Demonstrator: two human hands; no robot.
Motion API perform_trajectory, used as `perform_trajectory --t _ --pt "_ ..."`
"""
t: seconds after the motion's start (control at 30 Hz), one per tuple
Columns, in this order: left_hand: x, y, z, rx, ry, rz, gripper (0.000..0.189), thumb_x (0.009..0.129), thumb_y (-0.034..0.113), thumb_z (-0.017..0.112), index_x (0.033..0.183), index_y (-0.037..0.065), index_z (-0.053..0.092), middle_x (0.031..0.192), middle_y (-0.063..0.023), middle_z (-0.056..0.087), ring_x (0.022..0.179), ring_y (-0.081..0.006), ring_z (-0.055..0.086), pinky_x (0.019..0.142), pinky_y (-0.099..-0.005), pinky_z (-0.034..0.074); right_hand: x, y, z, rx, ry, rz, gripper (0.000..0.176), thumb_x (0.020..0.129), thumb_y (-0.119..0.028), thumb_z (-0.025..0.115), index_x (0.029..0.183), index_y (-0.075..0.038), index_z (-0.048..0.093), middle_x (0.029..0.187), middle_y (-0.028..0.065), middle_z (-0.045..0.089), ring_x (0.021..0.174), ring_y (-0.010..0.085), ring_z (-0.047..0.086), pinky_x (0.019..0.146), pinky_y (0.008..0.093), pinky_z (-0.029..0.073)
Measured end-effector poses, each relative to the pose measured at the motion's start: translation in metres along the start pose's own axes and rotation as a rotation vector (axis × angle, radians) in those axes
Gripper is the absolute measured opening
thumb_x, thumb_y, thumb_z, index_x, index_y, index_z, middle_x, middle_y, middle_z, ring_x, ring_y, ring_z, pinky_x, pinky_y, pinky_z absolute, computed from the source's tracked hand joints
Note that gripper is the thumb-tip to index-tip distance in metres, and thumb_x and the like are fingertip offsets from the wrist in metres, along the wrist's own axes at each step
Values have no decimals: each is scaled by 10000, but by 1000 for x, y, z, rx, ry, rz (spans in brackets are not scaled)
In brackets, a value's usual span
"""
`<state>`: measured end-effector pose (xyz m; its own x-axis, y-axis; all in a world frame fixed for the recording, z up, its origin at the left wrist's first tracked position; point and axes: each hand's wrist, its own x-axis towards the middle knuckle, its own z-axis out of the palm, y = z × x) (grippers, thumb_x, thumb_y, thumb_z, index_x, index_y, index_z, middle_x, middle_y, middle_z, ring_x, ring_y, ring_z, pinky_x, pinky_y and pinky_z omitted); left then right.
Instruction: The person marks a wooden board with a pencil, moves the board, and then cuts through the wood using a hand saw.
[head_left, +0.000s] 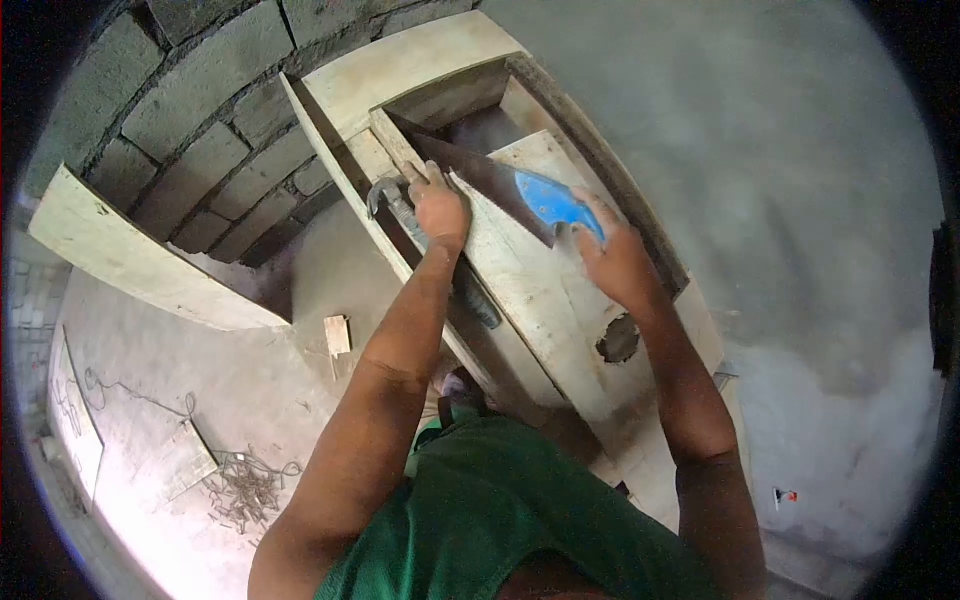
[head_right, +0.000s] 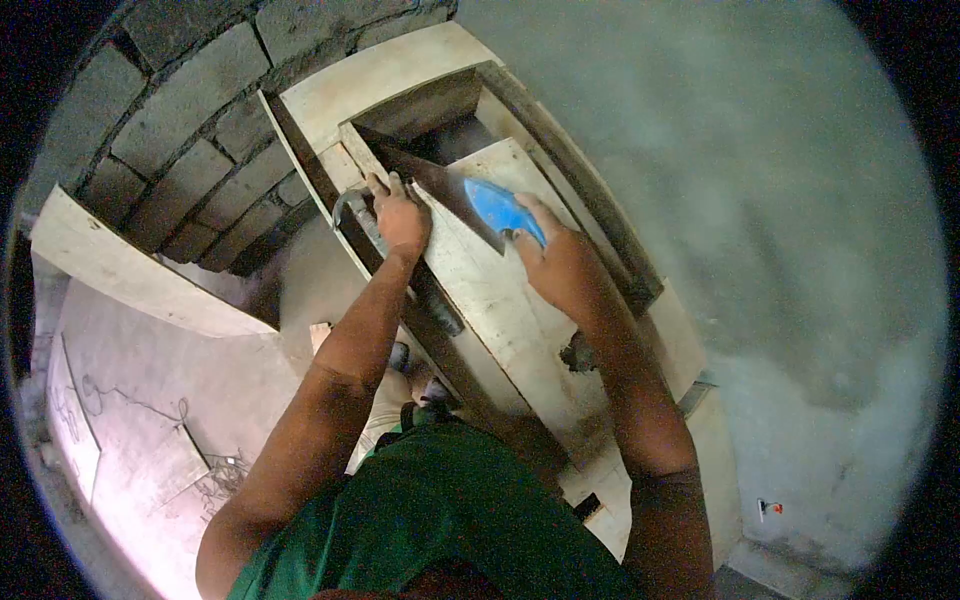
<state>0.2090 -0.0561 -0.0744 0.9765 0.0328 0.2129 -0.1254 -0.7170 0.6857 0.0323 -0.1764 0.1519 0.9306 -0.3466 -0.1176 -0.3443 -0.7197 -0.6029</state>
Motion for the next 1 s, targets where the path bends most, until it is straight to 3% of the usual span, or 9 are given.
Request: perform_trajectory --t 0.03,0.1,0.2,0.4,0.6,0.67,0.8,0.87,1.0 --pt "0 -2 0 -5 -9 0 432 936 131 491 1363 78 525 1568 -287 183 1259 -468 445 980 -459 478 -1 -4 -4 21 -2 21 510 927 -112 548 1428 -134 453 1208 285 615 1057 408 647 903 404 502" --pt "0 -3 0 -25 5 14 379 944 123 485 1310 100 579 1571 -268 190 1252 -465 453 964 -467 487 -7 -11 -2 -137 14 -116 502 940 -212 574 1415 -104 454 1130 299 630 1022 458 636 893 490 501" --pt "0 6 -11 -85 -22 -16 297 952 114 477 1195 65 640 1547 -274 220 1234 -478 455 961 -483 485 -35 -29 -25 -120 -26 -99 487 943 -185 554 1414 -110 459 1172 279 629 1064 445 633 928 476 500" --pt "2 1 -4 -64 -5 2 270 929 74 480 1146 42 637 1539 -280 219 1220 -473 461 995 -476 462 -83 -43 -96 -235 14 -248 492 915 -87 552 1400 -120 476 1184 250 643 1067 434 640 947 461 513" --pt "4 1 -6 -90 -17 -11 278 915 72 491 1153 27 628 1535 -294 225 1219 -486 467 998 -483 455 1 -19 12 -204 79 -273 481 919 -137 589 1387 -86 489 994 287 663 937 443 654 797 486 537" --pt "-9 -5 -5 -92 -50 -25 274 913 98 501 1143 28 632 1537 -302 224 1225 -495 470 998 -489 453 -6 -21 3 -104 -7 -178 470 923 -147 588 1378 -67 499 1025 297 652 954 457 643 827 473 531" --pt "3 -6 6 -94 25 2 256 915 94 496 1115 18 635 1542 -306 216 1235 -507 454 1002 -496 447 -45 -36 -65 -178 -15 -331 466 933 -161 594 1381 -73 499 1172 250 646 1052 401 656 922 427 519" --pt "3 -7 7 -83 39 29 250 913 93 497 1109 19 633 1526 -315 246 1242 -510 442 1005 -499 441 -73 -76 -106 -269 -46 -42 457 936 -163 594 1376 -79 503 1222 217 642 1086 379 653 957 417 506" --pt "-4 -2 -5 -66 13 22 245 912 97 502 1108 27 631 1518 -318 261 1236 -506 447 1001 -493 445 -53 -51 -73 -242 -17 -168 456 933 -159 599 1374 -95 504 1205 225 644 1065 401 653 937 436 513"
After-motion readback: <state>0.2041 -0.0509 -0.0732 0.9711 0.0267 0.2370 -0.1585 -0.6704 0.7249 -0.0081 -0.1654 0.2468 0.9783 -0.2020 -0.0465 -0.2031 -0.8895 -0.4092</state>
